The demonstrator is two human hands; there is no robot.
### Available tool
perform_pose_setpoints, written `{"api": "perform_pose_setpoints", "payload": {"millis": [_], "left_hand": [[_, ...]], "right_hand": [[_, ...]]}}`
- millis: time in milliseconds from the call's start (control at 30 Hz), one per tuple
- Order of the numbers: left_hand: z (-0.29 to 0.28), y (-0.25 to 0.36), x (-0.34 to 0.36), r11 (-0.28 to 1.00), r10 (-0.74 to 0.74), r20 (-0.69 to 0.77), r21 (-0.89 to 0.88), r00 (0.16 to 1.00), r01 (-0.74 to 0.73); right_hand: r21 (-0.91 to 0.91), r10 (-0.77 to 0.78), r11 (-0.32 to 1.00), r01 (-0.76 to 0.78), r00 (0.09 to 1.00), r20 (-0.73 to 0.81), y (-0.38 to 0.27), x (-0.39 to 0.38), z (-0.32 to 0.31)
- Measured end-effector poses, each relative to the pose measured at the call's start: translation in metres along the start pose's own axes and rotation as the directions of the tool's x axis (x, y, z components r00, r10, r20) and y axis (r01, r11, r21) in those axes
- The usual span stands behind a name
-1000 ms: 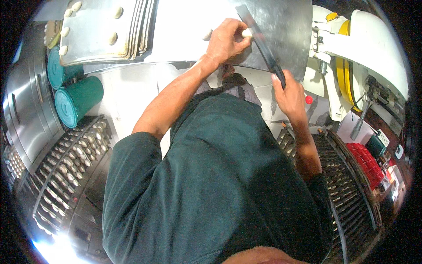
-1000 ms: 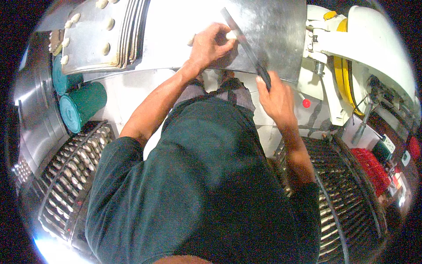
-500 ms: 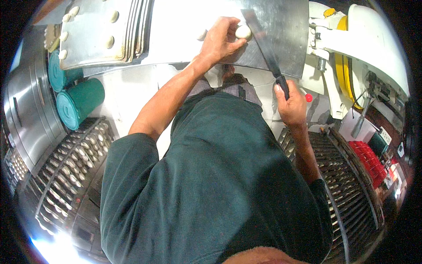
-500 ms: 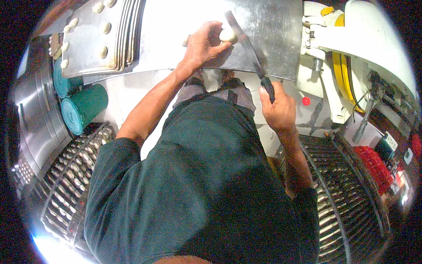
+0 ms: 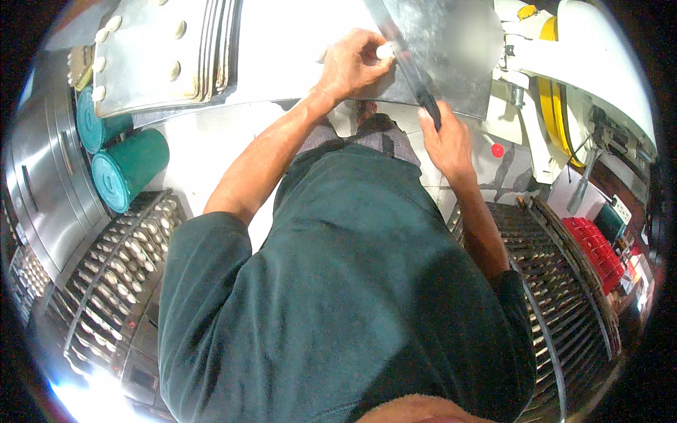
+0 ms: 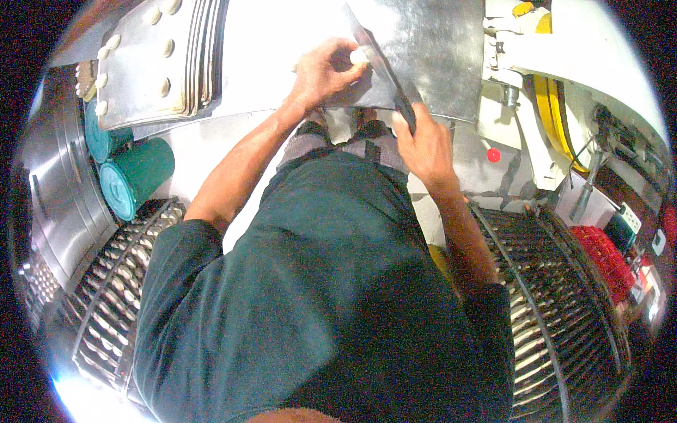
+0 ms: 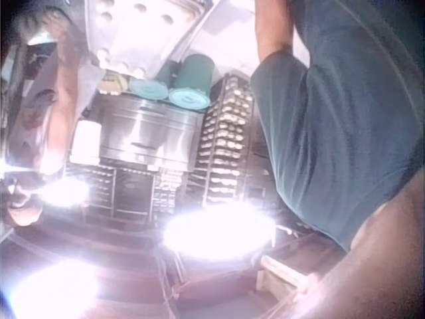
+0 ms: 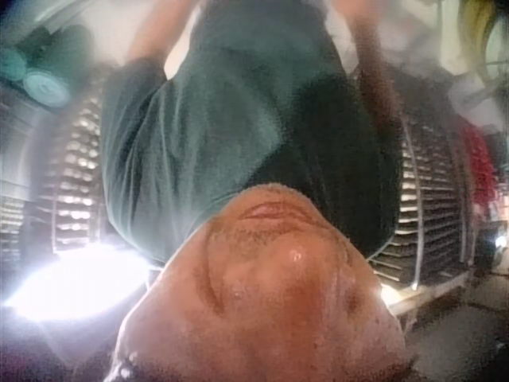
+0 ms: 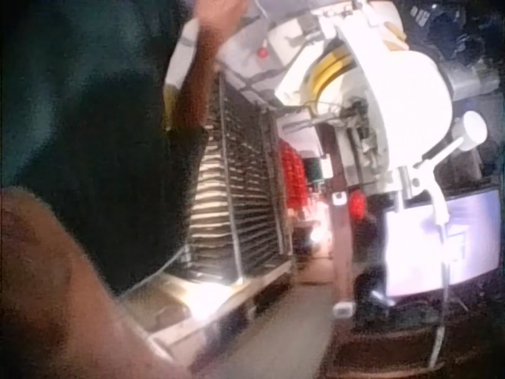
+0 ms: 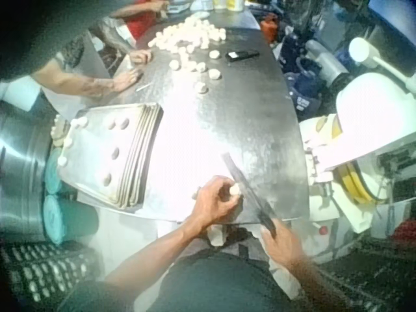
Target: The person portions dough using a blade and rolls it into balls by hand on a metal table, placing them onto a baking tray.
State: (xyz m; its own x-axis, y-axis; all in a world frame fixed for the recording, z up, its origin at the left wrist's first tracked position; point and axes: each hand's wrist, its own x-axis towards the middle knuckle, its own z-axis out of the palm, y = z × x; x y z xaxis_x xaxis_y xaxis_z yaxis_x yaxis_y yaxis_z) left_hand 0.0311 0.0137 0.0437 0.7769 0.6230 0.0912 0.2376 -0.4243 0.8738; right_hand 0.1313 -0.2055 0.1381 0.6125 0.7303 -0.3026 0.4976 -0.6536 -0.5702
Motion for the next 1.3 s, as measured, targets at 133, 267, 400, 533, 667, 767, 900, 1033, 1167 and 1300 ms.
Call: {"api": "perform_pose_setpoints", "payload": {"millis": [133,267,400,533,667,767,900,1033,1167,1300], "left_hand": [[0.000,-0.003,-0.002,0.996,0.073,-0.056,0.044,0.996,-0.071],[-0.004,-0.005,0.002,0.960,0.275,-0.048,0.063,0.960,-0.272],[-0.003,0.000,-0.004,0.999,0.043,0.040,0.029,0.998,-0.044],[-0.005,-0.002,-0.006,0.993,0.115,-0.011,0.021,0.993,-0.115],[-0.004,-0.002,-0.004,0.977,0.211,-0.021,0.005,0.977,-0.211],[-0.005,-0.002,-0.003,0.988,0.141,0.020,0.053,0.990,-0.142],[-0.004,0.001,-0.001,0.993,0.022,0.078,0.117,0.997,-0.031],[0.003,0.003,-0.012,0.990,0.133,-0.081,-0.025,0.988,-0.136],[0.008,0.002,-0.003,0.970,0.214,0.028,0.109,0.976,-0.216],[-0.010,0.015,-0.011,0.960,0.277,-0.111,0.058,0.954,-0.273]], "right_hand": [[0.049,-0.014,0.999,0.014,1.000,0.012,0.003,0.002,-0.003],[0.143,0.120,0.982,-0.126,0.992,0.044,0.009,-0.030,-0.023],[0.104,0.088,0.990,-0.091,0.996,0.029,0.004,-0.043,-0.023],[0.086,0.014,0.996,-0.016,1.000,0.020,0.012,-0.048,-0.013],[0.031,0.059,0.998,-0.062,0.995,0.084,0.017,-0.050,-0.016],[0.123,-0.072,0.990,0.070,0.997,0.017,0.010,-0.028,-0.009],[0.017,0.062,0.998,-0.063,0.994,0.087,-0.002,0.011,-0.004],[0.014,-0.017,1.000,0.016,1.000,0.012,0.013,0.002,-0.025],[-0.178,-0.136,0.977,0.116,0.985,-0.106,0.054,0.051,-0.022],[-0.340,-0.338,0.897,0.284,0.935,-0.109,0.039,0.100,-0.033]]}}
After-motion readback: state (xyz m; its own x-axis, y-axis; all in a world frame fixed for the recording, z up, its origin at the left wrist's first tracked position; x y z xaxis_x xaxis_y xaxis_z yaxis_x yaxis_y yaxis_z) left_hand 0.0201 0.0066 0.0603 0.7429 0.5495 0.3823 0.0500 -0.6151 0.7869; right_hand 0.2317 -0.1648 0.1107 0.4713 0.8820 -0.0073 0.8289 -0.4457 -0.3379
